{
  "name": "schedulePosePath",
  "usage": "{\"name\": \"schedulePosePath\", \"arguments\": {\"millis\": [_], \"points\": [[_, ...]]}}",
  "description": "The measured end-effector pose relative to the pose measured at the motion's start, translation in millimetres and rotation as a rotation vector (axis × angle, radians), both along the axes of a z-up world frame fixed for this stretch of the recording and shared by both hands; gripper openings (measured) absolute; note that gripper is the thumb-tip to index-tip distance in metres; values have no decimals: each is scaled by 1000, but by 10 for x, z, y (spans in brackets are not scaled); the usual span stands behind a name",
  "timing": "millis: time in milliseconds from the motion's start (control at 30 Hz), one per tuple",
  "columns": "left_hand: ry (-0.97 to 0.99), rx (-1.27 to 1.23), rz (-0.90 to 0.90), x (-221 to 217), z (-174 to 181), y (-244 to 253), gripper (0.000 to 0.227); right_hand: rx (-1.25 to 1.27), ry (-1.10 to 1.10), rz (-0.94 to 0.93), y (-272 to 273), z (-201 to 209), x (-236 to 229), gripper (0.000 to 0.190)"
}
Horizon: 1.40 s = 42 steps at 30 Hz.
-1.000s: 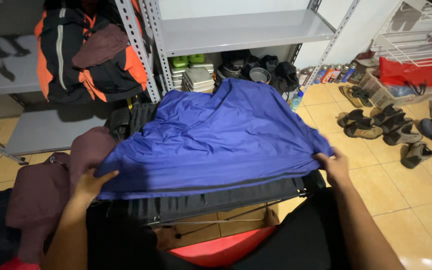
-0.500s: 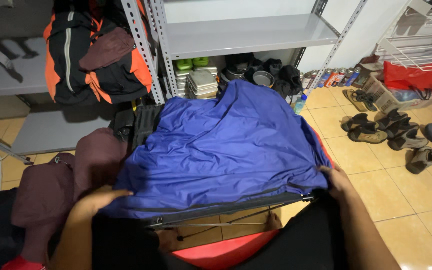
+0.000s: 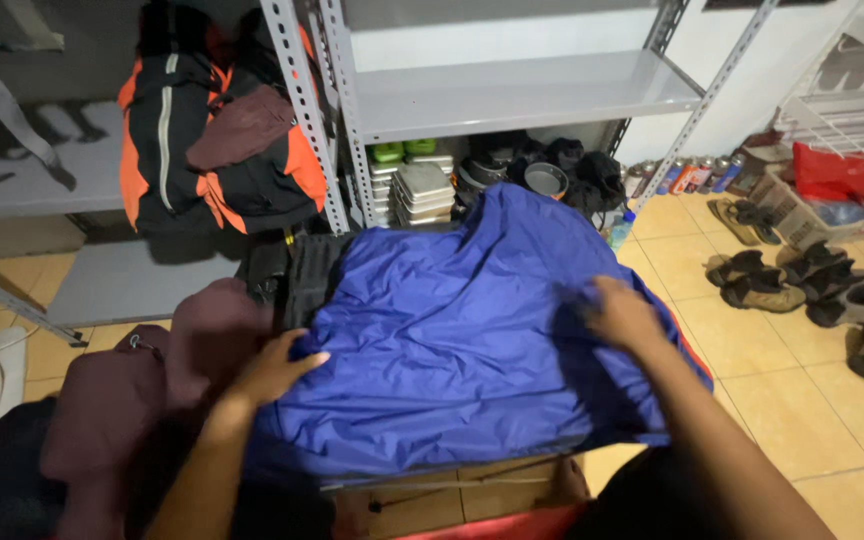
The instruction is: The person folds a blue sleeping bag by hand, spreading it flat on a black mat, folding it in half lengthwise, and then rolling it into a compact cylinder.
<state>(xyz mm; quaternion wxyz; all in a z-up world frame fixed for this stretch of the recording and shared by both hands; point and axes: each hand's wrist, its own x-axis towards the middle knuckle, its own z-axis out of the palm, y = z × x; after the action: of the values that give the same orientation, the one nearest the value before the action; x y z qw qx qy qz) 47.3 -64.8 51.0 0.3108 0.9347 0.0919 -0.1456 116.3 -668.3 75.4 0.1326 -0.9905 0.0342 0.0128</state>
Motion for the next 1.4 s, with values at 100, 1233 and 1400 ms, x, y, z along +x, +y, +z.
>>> {"name": "schedulePosePath", "arguments": {"millis": [100, 1233, 1400], "points": [[-189, -206, 32, 192, -155, -292, 74, -38, -206, 505, 594, -367, 769, 63], [148, -187, 164, 62, -503, -623, 83, 683, -116, 883, 4290, 46, 2133, 36], [381, 114, -101, 73, -576, -256, 63, 211, 214, 505, 4186, 367, 1770, 96]]}}
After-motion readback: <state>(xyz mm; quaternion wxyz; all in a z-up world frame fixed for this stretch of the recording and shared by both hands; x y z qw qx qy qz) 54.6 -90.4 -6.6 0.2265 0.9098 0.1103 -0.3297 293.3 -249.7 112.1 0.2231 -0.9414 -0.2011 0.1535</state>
